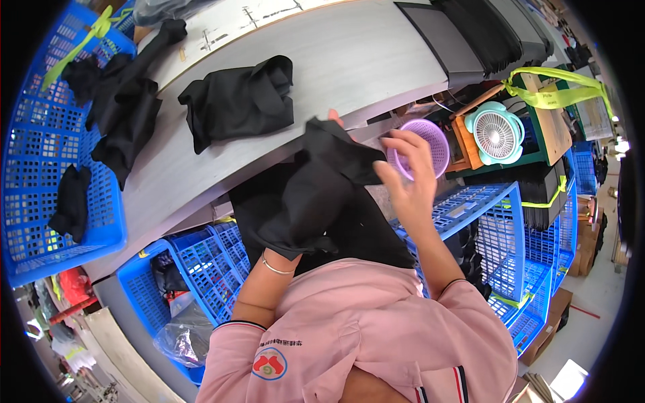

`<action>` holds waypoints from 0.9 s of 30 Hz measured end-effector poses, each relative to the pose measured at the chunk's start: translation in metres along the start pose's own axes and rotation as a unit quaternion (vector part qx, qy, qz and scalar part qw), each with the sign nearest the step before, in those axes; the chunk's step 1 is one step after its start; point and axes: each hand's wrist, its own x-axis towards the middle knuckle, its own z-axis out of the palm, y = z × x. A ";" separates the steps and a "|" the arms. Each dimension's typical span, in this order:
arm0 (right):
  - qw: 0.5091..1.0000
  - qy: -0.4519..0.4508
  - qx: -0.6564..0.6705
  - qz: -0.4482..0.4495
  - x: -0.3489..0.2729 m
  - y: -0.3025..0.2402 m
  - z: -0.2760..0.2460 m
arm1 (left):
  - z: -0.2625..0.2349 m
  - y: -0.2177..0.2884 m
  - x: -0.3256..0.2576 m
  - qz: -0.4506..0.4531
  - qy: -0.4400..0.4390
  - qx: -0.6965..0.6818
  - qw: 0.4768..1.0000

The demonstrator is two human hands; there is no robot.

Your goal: Inspecting and handling black fabric components at a workstation in a factory.

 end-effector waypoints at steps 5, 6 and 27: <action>0.938 -0.245 0.244 -0.028 0.027 -0.013 -0.005 | -0.010 0.003 0.001 -0.066 0.076 -0.587 0.803; 0.911 -0.259 0.322 0.015 0.030 -0.013 -0.015 | -0.016 0.003 0.001 -0.068 0.066 -0.595 0.798; 0.961 0.073 -0.089 -0.253 0.038 0.013 0.006 | -0.001 -0.006 0.007 0.032 -0.027 -0.196 0.980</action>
